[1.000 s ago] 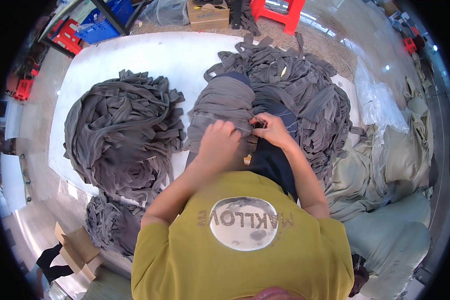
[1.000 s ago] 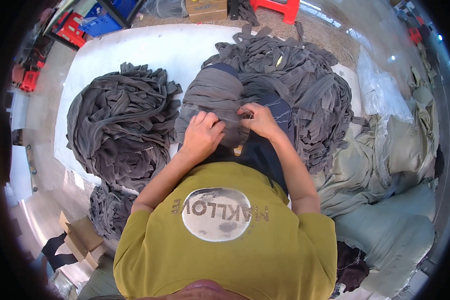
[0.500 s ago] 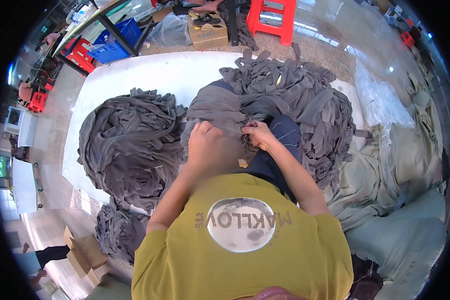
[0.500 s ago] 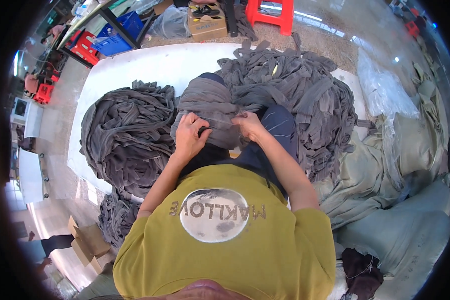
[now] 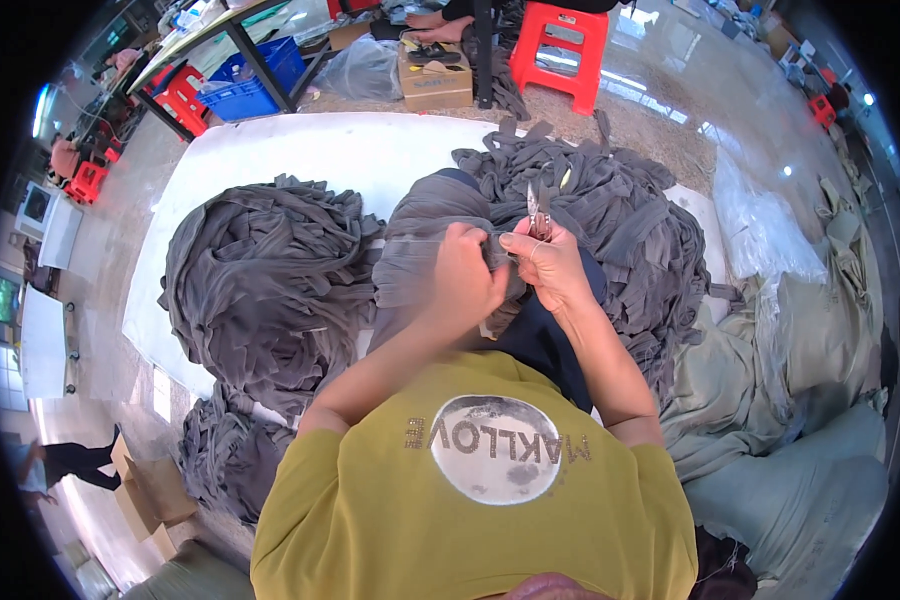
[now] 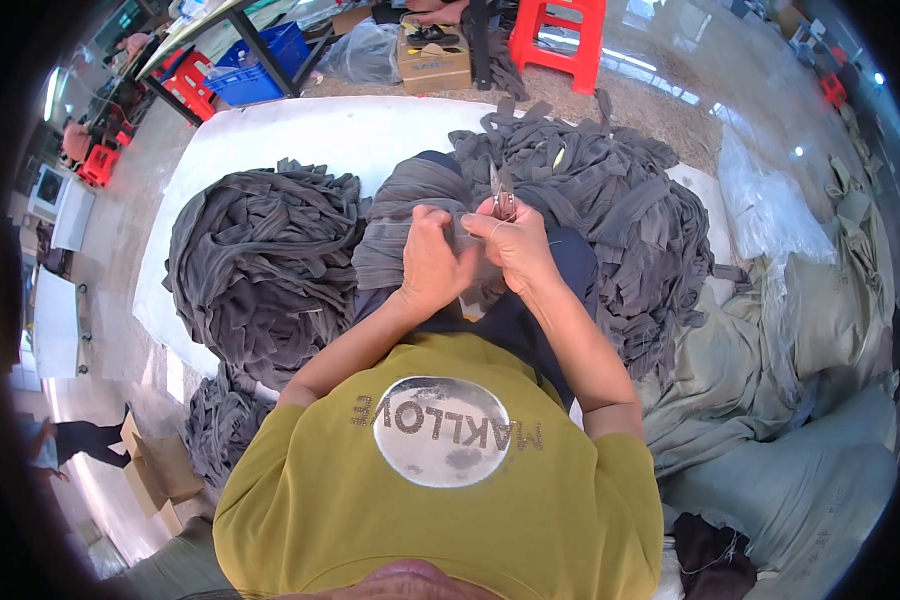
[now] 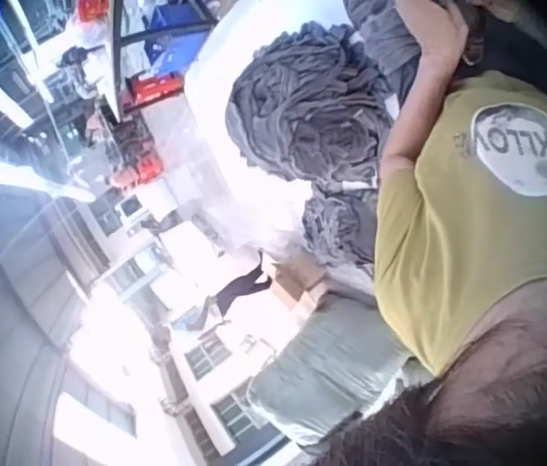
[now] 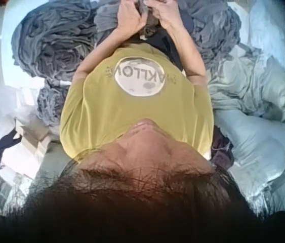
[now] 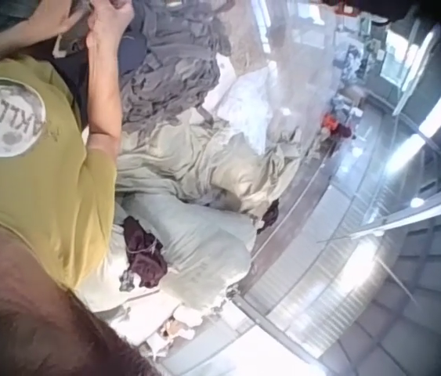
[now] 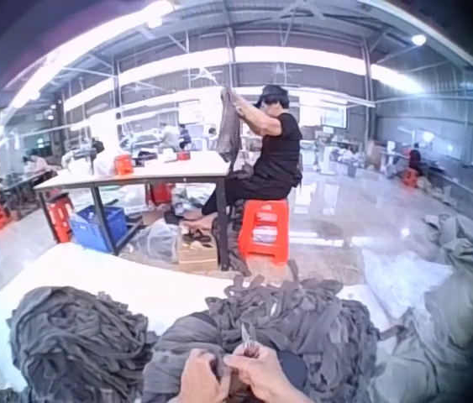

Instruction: Manually trimming and separating fabric pieces from a large pile using scissors.

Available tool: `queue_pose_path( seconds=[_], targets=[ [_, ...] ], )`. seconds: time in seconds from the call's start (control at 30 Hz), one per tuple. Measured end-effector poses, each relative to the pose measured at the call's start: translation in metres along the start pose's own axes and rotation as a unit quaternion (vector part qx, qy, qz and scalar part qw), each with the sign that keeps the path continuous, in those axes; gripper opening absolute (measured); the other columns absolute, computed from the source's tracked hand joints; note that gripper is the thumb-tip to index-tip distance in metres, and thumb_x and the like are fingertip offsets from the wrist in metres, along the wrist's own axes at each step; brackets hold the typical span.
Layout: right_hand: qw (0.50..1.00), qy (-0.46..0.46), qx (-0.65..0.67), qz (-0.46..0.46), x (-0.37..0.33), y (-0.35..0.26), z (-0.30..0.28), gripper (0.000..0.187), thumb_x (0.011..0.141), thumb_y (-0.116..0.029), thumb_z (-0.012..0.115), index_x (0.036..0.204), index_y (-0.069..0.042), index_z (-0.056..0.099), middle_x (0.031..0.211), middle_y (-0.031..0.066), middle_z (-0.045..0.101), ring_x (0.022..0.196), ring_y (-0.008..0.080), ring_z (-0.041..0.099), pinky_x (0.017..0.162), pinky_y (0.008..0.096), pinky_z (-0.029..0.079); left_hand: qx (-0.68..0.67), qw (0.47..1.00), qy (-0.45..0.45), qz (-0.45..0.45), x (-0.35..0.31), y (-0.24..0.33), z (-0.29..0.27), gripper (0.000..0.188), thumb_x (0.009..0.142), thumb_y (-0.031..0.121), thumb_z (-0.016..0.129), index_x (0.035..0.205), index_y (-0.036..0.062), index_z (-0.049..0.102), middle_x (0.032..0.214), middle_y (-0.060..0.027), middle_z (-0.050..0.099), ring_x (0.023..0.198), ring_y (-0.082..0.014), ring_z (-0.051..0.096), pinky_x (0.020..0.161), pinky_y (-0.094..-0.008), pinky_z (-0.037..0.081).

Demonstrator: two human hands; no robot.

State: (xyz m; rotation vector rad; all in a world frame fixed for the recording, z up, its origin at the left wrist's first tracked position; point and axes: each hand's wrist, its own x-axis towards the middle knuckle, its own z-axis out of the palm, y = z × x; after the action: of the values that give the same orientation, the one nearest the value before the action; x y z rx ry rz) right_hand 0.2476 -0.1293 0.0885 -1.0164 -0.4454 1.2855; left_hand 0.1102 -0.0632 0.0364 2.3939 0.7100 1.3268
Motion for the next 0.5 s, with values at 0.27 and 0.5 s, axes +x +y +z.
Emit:
queue_pose_path(
  seconds=[0.27,0.5],
  targets=[
    [0.998,0.030,-0.049,0.000,0.020,0.025,0.007,0.014,0.081,-0.004,0.073,0.086,-0.006,0.060,0.071,-0.0001,0.060,0.049,0.0033,0.044,0.043,0.0210,0.031,-0.422,0.856,-0.070,-0.291,0.003,-0.015,-0.052,0.002,0.092,0.003,0.061,0.094,0.0025,0.062,0.090,-0.0026,0.060,0.081,-0.0111,0.056,0.072,-0.0254,0.045],
    [0.918,-0.003,-0.347,-0.191,-0.021,0.027,0.010,0.022,0.098,-0.022,0.058,0.093,-0.001,0.064,0.068,0.0010,0.061,0.062,0.0052,0.052,0.057,0.0237,0.042,-0.606,0.688,-0.007,-0.400,0.017,-0.013,-0.056,0.009,0.093,-0.002,0.056,0.097,0.0055,0.060,0.095,-0.0001,0.064,0.088,-0.0068,0.058,0.082,-0.0224,0.047]
  ],
)
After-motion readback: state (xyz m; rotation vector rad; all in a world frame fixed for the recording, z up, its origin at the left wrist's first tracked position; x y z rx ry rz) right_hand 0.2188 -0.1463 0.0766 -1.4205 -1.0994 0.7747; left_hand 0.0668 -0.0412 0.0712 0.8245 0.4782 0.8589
